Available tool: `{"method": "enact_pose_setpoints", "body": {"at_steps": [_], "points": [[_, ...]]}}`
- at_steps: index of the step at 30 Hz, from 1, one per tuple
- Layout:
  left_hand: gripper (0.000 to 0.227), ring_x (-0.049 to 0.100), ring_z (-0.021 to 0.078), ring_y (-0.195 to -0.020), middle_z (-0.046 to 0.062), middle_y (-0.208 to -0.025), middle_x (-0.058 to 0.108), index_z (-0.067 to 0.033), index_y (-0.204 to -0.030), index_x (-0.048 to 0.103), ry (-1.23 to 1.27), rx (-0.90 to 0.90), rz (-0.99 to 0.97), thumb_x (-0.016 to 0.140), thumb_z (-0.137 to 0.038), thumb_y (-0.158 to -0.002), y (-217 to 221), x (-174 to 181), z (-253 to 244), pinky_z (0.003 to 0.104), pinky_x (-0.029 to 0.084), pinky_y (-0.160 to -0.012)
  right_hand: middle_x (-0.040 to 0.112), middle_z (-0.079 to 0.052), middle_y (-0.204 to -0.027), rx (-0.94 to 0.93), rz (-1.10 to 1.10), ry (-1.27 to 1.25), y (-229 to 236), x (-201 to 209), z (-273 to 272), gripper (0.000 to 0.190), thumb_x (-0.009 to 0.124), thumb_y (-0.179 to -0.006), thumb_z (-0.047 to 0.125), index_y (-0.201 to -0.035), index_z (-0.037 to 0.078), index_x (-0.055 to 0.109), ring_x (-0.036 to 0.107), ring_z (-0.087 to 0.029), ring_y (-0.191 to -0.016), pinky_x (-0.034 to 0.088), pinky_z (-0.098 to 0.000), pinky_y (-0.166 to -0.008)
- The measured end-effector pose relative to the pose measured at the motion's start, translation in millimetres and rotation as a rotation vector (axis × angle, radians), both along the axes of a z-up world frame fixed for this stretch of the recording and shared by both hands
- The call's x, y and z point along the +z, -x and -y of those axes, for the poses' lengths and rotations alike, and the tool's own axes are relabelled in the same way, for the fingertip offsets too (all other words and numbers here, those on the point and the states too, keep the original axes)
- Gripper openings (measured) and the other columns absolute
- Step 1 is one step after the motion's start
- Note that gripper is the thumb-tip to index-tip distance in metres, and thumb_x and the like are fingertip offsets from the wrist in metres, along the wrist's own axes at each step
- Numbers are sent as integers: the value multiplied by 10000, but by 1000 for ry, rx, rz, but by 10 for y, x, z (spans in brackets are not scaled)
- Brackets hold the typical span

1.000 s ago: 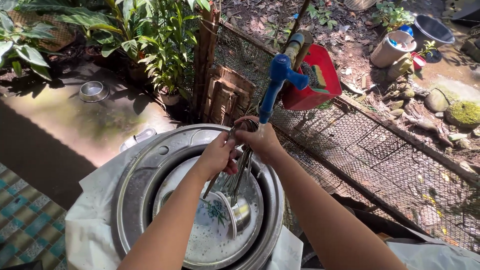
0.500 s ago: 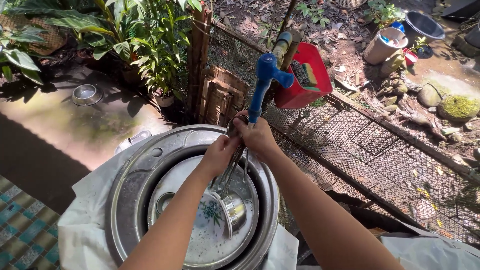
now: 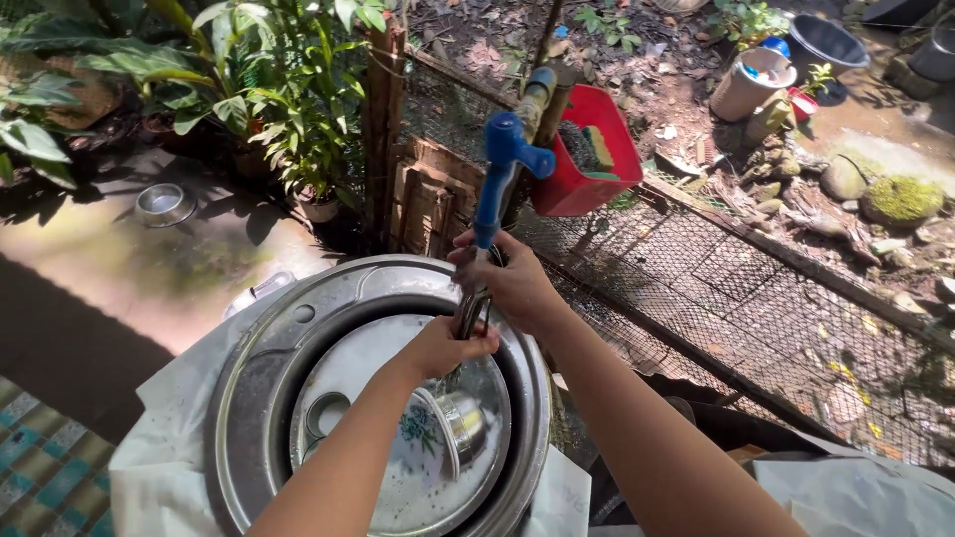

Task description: Washing and rinsing kitchen utensils and a bowl at an outdoor washing station.

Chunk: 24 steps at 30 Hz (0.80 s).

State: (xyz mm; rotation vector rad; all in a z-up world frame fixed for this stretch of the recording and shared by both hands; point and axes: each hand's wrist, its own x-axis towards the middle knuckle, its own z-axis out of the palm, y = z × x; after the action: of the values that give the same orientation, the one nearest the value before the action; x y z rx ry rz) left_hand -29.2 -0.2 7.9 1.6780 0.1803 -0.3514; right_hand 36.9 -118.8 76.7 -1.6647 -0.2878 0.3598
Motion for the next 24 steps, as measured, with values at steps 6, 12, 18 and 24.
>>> {"method": "enact_pose_setpoints", "body": {"at_steps": [6, 12, 18, 24], "points": [[493, 733, 259, -749, 80, -679, 730, -155, -733, 665, -172, -207, -37, 683, -601, -943, -136, -287, 415, 415, 553, -816, 696, -180, -1181, -78, -62, -271, 21, -141, 667, 590, 573, -776, -71, -1332, 125, 613, 690, -274, -1043, 571, -389, -804], [343, 712, 255, -690, 82, -622, 692, -137, -760, 649, -112, -325, 149, 596, -349, -1025, -37, -159, 1396, 398, 565, -756, 776, -171, -883, -347, -62, -183, 445, -817, 1620, 262, 830, -807, 107, -1061, 56, 790, 645, -212, -637, 540, -337, -511], [216, 684, 411, -960, 190, -892, 757, -51, -956, 771, -223, -382, 602, 617, -164, -855, 3, 173, 2360, 488, 562, -859, 696, -134, -1326, -309, 288, 285, 904, -348, 2543, 225, 704, -959, 338, -1110, 187, 775, 688, -374, -1158, 564, -492, -950], [238, 709, 288, -1092, 112, -951, 803, -107, -999, 825, -419, -430, 799, 633, -151, -866, -1, -784, 3074, 364, 559, -957, 682, -32, -1349, -445, 283, 483, 1054, -803, 2935, 274, 695, -931, 507, -1116, 328, 792, 634, -326, -1251, 506, -456, -1052]]}}
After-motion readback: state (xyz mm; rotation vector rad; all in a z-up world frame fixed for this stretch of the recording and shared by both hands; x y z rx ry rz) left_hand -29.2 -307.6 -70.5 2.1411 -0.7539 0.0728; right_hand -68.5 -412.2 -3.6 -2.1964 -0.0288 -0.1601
